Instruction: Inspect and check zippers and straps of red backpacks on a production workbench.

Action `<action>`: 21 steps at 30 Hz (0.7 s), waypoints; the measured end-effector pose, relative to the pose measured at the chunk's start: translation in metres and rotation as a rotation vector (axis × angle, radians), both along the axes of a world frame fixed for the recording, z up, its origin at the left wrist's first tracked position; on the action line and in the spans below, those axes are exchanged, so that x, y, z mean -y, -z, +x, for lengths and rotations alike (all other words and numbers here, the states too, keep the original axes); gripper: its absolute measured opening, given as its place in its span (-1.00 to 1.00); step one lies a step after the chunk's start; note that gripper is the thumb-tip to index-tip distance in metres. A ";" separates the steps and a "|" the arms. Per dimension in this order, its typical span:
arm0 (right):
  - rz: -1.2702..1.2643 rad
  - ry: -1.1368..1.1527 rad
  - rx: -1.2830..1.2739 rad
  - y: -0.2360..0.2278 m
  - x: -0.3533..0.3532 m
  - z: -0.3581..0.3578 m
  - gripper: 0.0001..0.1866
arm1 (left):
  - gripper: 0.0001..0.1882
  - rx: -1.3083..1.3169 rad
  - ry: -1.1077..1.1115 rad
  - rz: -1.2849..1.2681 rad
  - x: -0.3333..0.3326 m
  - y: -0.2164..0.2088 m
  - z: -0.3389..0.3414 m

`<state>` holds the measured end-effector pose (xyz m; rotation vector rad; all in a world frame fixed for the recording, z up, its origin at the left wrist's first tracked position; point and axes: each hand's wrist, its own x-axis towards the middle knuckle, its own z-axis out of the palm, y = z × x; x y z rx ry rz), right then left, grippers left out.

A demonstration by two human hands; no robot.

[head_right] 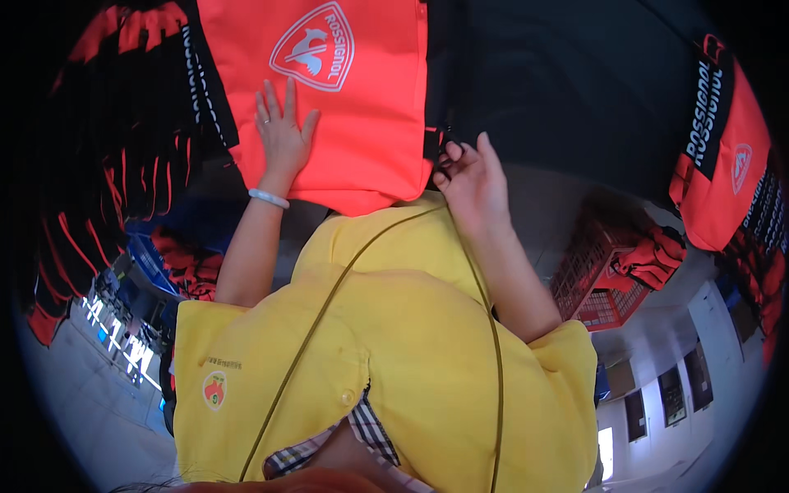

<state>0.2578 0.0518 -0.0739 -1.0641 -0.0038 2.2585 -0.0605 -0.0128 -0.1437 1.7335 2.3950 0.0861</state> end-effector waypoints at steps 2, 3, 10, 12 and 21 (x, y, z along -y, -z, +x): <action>-0.038 0.042 0.002 0.008 0.012 0.007 -0.66 | -0.20 0.003 0.019 -0.017 -0.002 0.007 0.002; -0.039 0.052 0.006 0.012 0.008 0.013 -0.66 | -0.19 -0.005 0.022 -0.037 -0.001 0.010 0.002; 0.294 -0.384 0.324 0.018 -0.010 0.031 -0.78 | -0.36 0.174 -0.102 0.047 -0.032 -0.024 0.020; 0.328 -0.385 0.382 0.024 -0.008 0.028 -0.78 | -0.63 0.397 -0.044 0.160 -0.068 -0.050 0.034; 0.398 -0.388 0.433 0.036 0.002 0.016 -0.81 | -0.71 0.320 0.319 0.414 -0.198 -0.042 0.120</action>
